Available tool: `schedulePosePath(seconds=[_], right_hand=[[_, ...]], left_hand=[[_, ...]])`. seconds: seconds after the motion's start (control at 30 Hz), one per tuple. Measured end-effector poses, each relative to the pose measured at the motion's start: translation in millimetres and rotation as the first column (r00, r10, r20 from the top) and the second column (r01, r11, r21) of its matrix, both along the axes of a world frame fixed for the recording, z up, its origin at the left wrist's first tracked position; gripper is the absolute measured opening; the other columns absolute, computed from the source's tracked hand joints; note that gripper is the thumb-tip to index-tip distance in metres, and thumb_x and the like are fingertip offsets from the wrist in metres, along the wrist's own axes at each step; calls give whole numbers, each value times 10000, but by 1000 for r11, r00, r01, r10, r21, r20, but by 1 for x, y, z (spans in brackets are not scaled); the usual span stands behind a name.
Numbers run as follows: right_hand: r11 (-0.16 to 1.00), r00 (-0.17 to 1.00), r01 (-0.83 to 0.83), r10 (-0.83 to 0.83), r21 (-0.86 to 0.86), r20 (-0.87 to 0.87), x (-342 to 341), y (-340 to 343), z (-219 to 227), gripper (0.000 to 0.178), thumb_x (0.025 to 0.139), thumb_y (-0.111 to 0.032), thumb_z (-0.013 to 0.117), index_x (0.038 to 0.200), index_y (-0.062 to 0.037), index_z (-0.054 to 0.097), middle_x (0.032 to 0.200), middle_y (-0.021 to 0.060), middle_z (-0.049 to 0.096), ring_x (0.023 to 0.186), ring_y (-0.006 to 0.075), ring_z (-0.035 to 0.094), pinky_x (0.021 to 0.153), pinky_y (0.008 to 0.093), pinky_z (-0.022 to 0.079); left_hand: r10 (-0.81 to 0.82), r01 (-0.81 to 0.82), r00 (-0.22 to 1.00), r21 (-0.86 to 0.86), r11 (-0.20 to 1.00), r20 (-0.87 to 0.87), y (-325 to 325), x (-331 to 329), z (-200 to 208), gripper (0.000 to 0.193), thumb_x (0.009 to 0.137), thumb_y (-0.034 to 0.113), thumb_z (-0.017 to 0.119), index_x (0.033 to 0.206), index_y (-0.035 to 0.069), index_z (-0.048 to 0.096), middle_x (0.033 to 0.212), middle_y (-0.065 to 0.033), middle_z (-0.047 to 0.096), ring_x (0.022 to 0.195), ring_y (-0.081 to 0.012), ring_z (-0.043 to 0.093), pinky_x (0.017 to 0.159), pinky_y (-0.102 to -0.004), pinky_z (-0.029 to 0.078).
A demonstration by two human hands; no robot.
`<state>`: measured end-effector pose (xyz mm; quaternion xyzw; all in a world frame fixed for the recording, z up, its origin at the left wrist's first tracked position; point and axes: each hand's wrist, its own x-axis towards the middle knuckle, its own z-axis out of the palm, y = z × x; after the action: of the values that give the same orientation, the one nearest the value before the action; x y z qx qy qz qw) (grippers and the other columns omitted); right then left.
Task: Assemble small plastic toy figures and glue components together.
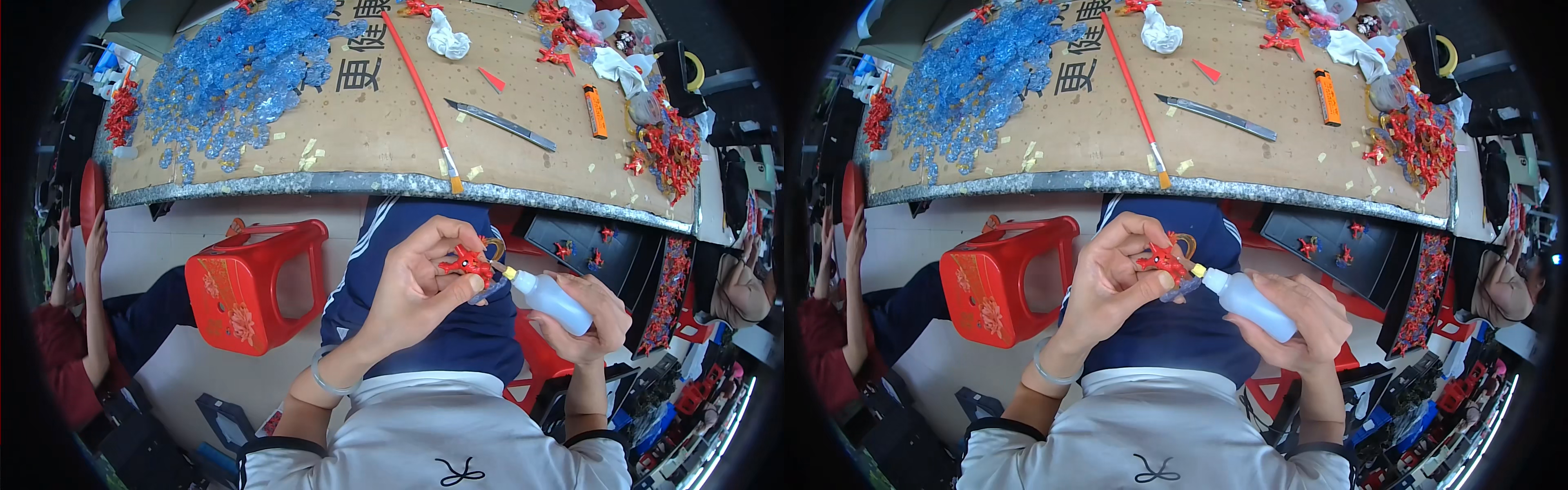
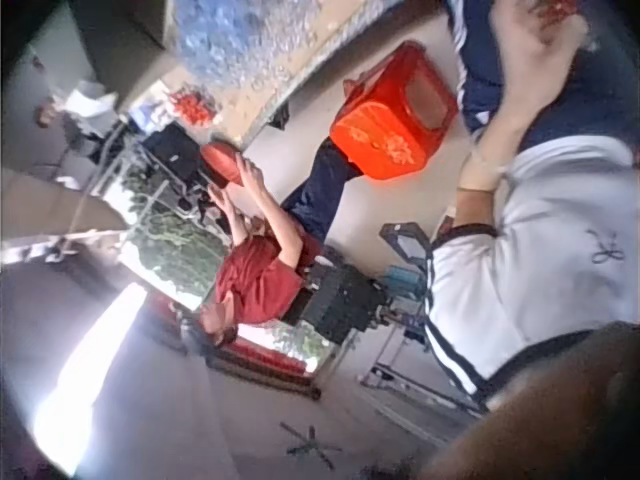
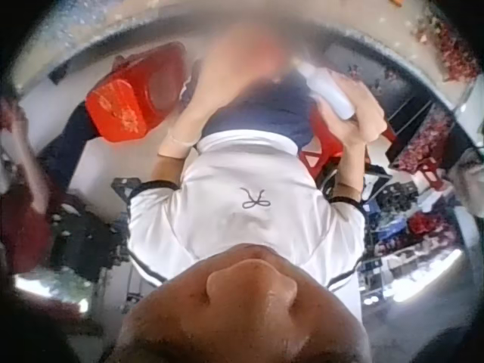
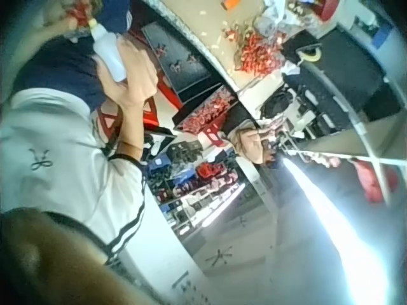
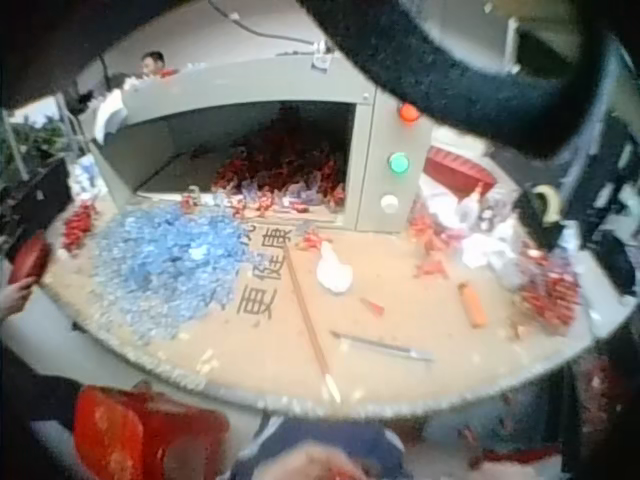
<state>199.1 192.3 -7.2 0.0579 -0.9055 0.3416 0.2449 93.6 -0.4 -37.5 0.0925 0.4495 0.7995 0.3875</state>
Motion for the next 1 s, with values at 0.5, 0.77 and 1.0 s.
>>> schedulePosePath(seconds=[0.5, 0.77, 1.0], right_hand=[[999, 999, 0, -2, 47, 55, -1, -3, 8, 375, 587, -78, 841, 891, 30, 650, 798, 148, 691, 678, 255, 693, 581, 296, 536], [997, 998, -8, 3, 74, 65, -2, -3, 13, 364, 593, -91, 842, 879, 29, 652, 789, 142, 691, 673, 250, 691, 595, 302, 539], [997, 997, 16, -23, 80, 78, 2, -2, 9, 388, 600, -184, 841, 868, 36, 668, 760, 144, 690, 653, 238, 688, 602, 306, 540]], left_hand=[[-3, 3, 1000, 12, 1000, 23, 0, 0, 5, 297, 815, -119, 569, 1079, -29, 468, 1059, -103, 546, 932, -106, 586, 765, -231, 543], [-20, 20, 1000, 22, 1000, 1, 0, -1, 2, 293, 815, -115, 573, 1077, -29, 472, 1049, -101, 544, 926, -103, 585, 758, -229, 540], [-14, 14, 1000, 20, 1000, -1, -1, 1, 2, 281, 821, -109, 574, 1070, -28, 472, 1046, -104, 545, 930, -107, 584, 755, -229, 539]])
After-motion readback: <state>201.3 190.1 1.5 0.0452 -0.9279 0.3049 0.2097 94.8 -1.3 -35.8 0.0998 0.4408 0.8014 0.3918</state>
